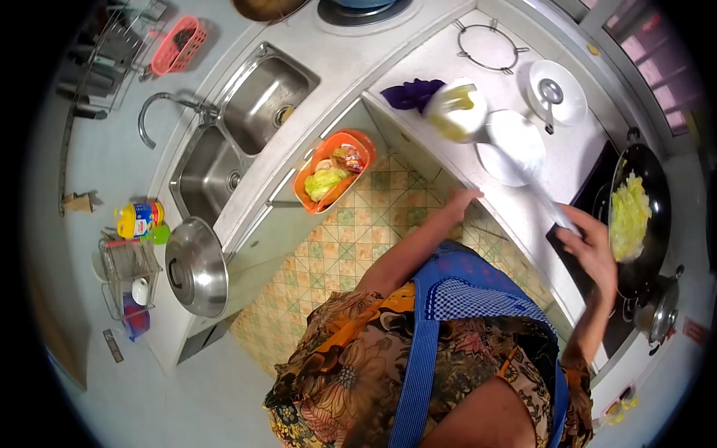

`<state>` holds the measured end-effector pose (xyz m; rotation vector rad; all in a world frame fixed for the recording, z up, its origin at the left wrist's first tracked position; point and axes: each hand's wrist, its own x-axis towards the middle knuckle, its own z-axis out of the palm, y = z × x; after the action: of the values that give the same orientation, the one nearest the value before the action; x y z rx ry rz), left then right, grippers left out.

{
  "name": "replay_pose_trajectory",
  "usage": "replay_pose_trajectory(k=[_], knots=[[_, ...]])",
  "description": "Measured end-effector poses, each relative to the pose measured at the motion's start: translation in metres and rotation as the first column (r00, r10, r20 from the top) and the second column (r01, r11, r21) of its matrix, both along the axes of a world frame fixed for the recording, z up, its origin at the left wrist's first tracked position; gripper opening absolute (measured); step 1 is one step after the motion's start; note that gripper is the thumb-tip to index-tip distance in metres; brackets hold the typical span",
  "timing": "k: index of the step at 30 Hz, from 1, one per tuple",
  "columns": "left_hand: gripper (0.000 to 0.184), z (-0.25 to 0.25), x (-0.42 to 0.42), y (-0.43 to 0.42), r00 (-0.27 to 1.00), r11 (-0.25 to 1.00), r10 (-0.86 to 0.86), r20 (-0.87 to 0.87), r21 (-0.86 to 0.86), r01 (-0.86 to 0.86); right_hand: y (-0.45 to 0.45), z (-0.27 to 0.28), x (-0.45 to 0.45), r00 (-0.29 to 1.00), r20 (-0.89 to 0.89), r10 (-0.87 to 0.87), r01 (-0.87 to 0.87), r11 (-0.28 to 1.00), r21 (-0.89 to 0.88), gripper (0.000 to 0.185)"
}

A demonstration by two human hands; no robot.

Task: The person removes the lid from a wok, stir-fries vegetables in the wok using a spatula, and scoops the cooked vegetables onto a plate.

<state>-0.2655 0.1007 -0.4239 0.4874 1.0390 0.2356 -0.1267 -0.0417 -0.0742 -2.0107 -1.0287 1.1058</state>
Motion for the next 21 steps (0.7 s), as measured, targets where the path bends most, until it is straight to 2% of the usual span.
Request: replay_pose_trajectory(k=[1,2,3,4,5,7,8,10,12,13,14,16,17,19,21], knots=[[0.059,0.037,-0.018,-0.007,0.989,0.989,-0.149,0.022,-0.006,0.149,0.023,-0.022,-0.018,0.991,0.057,0.123,-0.127,0.989,0.079,0.038],[0.059,0.028,-0.028,-0.016,0.99,0.99,-0.14,0.024,-0.008,0.14,0.045,-0.046,-0.036,0.964,0.119,0.238,-0.254,0.955,0.15,0.038],[0.057,0.011,-0.035,-0.022,0.982,0.987,-0.157,0.104,-0.007,0.159,0.066,-0.066,-0.055,0.932,0.168,0.32,-0.352,0.91,0.219,0.037],[0.055,0.031,-0.045,-0.024,0.981,0.984,-0.176,0.079,-0.021,0.178,0.085,-0.087,-0.076,0.911,0.215,0.351,-0.397,0.888,0.231,0.038],[0.052,0.054,-0.055,-0.026,0.979,0.98,-0.194,0.054,-0.036,0.196,0.098,-0.117,-0.095,0.873,0.338,0.352,-0.435,0.875,0.214,0.038],[0.051,0.053,-0.067,-0.025,0.971,0.973,-0.229,0.069,-0.024,0.231,0.122,-0.166,-0.129,0.772,0.522,0.362,-0.482,0.869,0.11,0.039],[0.051,0.049,-0.073,-0.025,0.968,0.971,-0.237,0.081,-0.022,0.24,0.131,-0.18,-0.146,0.722,0.581,0.376,-0.477,0.879,0.024,0.039],[0.05,0.036,-0.086,-0.022,0.961,0.967,-0.249,0.123,-0.022,0.254,0.139,-0.189,-0.165,0.693,0.582,0.425,-0.45,0.886,-0.112,0.041],[0.05,0.039,-0.096,-0.014,0.943,0.957,-0.273,0.192,-0.046,0.287,0.14,-0.217,-0.168,0.68,0.471,0.563,-0.476,0.827,-0.3,0.038],[0.049,0.03,-0.097,-0.008,0.931,0.949,-0.284,0.228,-0.068,0.306,0.13,-0.205,-0.169,0.847,0.426,0.318,-0.381,0.922,0.07,0.036],[0.049,0.021,-0.096,-0.001,0.917,0.939,-0.303,0.26,-0.081,0.334,0.126,-0.193,-0.163,0.875,0.357,0.327,-0.375,0.924,0.073,0.039],[0.048,0.019,-0.084,0.012,0.897,0.922,-0.322,0.301,-0.114,0.369,0.104,-0.165,-0.149,0.974,0.053,0.221,-0.227,0.961,0.156,0.041],[0.048,0.013,-0.072,0.019,0.892,0.919,-0.322,0.318,-0.123,0.375,0.095,-0.164,-0.135,0.985,0.067,0.159,-0.168,0.973,0.157,0.041],[0.047,0.002,-0.052,0.024,0.883,0.914,-0.315,0.348,-0.138,0.381,0.072,-0.146,-0.113,0.992,-0.085,0.091,-0.065,0.96,0.272,0.041],[0.047,-0.006,-0.039,0.032,0.888,0.92,-0.286,0.36,-0.155,0.359,0.032,-0.092,-0.091,0.949,-0.31,-0.054,0.077,0.995,0.062,0.04]])
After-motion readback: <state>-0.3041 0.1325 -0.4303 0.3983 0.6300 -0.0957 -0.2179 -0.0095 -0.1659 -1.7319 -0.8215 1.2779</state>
